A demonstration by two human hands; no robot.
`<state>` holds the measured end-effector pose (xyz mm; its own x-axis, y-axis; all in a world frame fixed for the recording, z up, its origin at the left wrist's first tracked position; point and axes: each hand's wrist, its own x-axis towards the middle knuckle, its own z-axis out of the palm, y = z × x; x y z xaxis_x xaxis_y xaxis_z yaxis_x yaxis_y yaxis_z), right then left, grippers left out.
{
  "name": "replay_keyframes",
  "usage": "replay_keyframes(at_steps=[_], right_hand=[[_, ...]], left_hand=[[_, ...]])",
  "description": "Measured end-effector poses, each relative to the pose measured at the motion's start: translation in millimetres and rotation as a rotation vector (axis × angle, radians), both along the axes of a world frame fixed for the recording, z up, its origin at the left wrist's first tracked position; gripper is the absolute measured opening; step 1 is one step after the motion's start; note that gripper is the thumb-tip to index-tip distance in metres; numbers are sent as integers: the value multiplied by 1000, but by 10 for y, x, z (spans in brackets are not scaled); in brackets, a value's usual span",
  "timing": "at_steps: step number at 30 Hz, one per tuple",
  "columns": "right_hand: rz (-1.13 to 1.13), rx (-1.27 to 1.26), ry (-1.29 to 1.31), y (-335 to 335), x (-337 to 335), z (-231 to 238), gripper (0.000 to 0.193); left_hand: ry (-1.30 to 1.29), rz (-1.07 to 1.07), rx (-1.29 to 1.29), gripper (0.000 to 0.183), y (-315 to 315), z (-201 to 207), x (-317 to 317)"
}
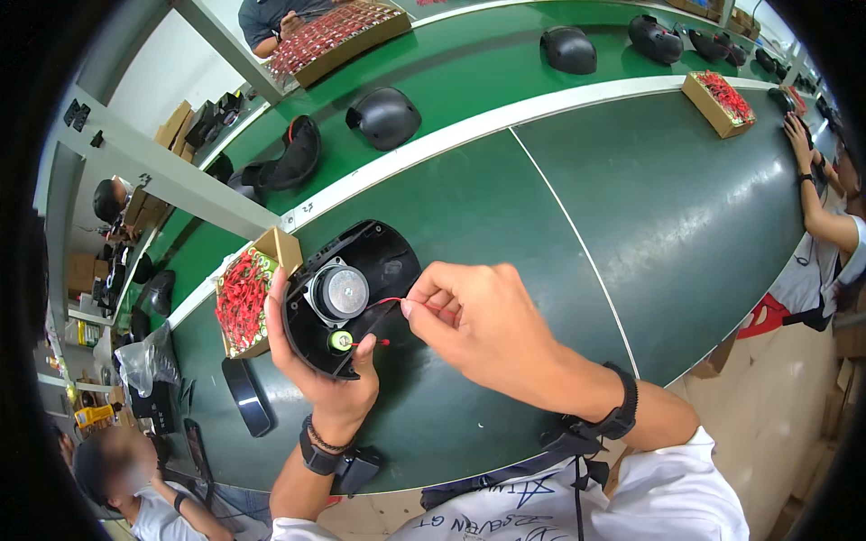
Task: Assembling electronic components, including inserting batteries and closing plastic housings, on a factory assembly line.
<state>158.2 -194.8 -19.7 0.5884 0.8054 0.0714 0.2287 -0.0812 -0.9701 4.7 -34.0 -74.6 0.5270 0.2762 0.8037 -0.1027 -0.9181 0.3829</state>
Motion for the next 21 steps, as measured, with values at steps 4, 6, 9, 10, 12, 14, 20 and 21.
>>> replay_keyframes(at_steps=[4,6,9,10,12,14,20,21], right_hand=[[21,124,173,41,-167,8,15],[26,139,213,54,-213,8,15],[-15,206,-47,37,-350,-41,13],[-62,256,-339,16,-414,-69,12],[-41,310,-557,-2,-534,-146,9],[-31,352,-774,-6,-599,-178,10],[124,219,-871,-77,-603,-105,37],[120,218,-873,-83,-580,-88,37]], left_hand=[[-137,-23,-535,98,-208,85,74],[-179,11,-728,87,-284,179,98],[-250,31,-793,67,-335,238,174],[-328,11,-946,54,-314,235,205],[-433,56,-1198,36,-360,403,274],[-480,-35,-1408,39,-453,521,285],[-463,-46,-1477,40,-500,378,323],[-433,-41,-1464,41,-487,350,326]])
